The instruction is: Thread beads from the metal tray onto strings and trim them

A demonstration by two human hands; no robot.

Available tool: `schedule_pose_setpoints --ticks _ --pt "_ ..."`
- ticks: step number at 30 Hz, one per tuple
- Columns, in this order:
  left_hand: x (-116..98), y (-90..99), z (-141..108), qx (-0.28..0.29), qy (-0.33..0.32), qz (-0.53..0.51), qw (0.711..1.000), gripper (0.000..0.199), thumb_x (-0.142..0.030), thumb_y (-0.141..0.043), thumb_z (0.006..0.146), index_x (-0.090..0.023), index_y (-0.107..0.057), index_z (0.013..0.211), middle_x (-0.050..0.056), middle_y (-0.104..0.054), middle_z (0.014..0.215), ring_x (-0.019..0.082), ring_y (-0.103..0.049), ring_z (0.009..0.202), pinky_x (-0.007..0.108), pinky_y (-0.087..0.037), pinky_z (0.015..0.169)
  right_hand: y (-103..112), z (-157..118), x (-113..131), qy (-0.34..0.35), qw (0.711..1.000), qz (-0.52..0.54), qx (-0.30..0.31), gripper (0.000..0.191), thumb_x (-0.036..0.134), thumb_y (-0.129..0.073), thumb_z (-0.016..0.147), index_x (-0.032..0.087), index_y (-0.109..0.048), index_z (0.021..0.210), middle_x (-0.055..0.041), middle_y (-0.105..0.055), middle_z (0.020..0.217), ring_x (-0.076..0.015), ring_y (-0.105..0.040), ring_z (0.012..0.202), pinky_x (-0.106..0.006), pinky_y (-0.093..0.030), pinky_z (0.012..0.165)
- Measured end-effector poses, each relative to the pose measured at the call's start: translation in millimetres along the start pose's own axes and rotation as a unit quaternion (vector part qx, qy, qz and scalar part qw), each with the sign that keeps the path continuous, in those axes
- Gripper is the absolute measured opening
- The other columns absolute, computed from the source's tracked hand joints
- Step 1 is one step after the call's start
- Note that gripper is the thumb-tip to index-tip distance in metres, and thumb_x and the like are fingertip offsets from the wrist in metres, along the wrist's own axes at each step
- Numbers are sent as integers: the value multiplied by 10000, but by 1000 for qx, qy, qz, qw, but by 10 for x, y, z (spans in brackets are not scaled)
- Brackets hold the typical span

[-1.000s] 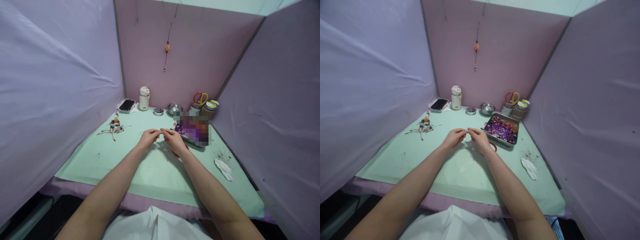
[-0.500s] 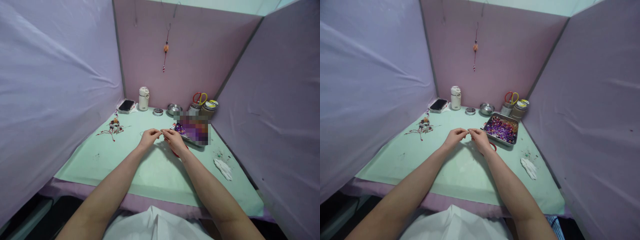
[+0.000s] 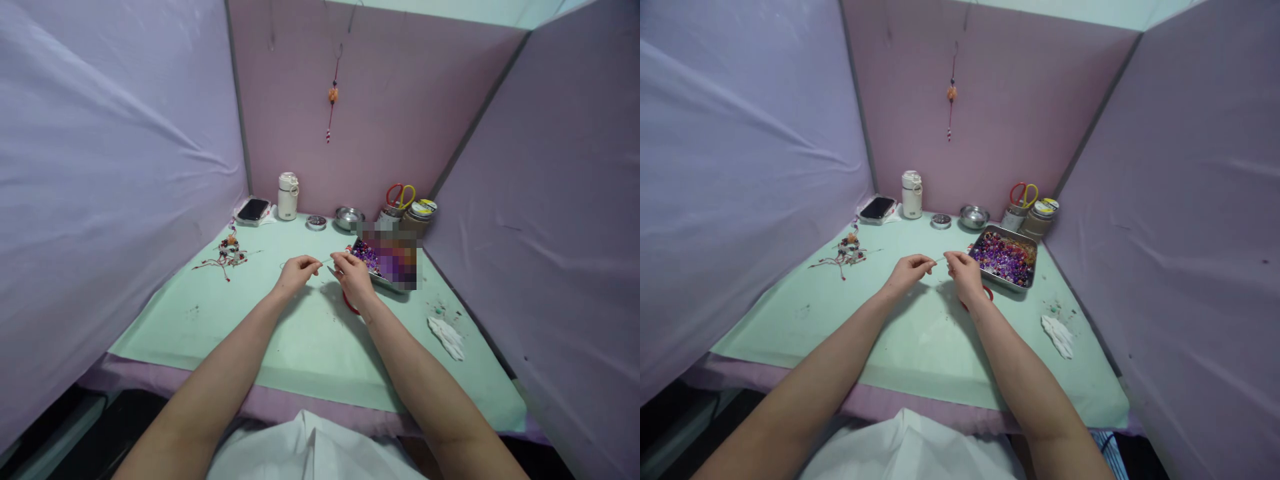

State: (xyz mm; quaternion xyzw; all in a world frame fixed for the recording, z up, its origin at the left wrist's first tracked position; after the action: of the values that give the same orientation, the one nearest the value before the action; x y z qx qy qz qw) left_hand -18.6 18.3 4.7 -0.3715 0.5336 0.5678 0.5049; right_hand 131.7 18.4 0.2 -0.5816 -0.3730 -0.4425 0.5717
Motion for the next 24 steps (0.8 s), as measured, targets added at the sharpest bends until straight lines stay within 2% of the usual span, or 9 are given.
schedule_pose_setpoints --ticks 5,10,17,24 --pt "49 199 96 -49 -9 21 999 268 -407 -600 697 -149 -663 735 21 -609 629 107 -422 538 249 -326 524 156 103 162 59 990 94 -85 283 342 -784 568 178 -634 743 63 -472 600 -51 -397 533 -187 -282 458" --pt "109 288 149 -60 -5 41 997 247 -390 -591 692 -158 -664 733 24 -616 623 123 -459 563 257 -353 556 327 190 285 108 975 124 -149 303 336 -795 548 177 -597 713 74 -456 565 -50 -376 502 -188 -280 427" --pt "142 296 160 -57 -2 65 996 236 -381 -586 684 -161 -659 724 32 -639 650 133 -487 588 262 -351 567 390 215 299 145 963 112 -196 319 371 -787 567 181 -587 727 76 -475 576 -50 -387 501 -194 -308 436" --pt "62 310 129 -38 -9 52 998 234 -381 -613 679 -158 -663 730 36 -645 682 145 -532 640 269 -385 623 429 242 293 168 962 57 -206 300 437 -719 642 203 -554 733 78 -414 565 -73 -376 496 -233 -315 464"
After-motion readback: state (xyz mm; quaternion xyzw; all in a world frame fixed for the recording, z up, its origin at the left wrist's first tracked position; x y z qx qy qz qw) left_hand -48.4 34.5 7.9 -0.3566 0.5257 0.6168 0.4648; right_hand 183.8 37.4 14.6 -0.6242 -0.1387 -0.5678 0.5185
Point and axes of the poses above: each hand's wrist, its own z-axis towards the middle knuckle, its own y-axis out of the back of the hand, x = y × z, the point moved 1 cm from there along z, towards the middle knuckle
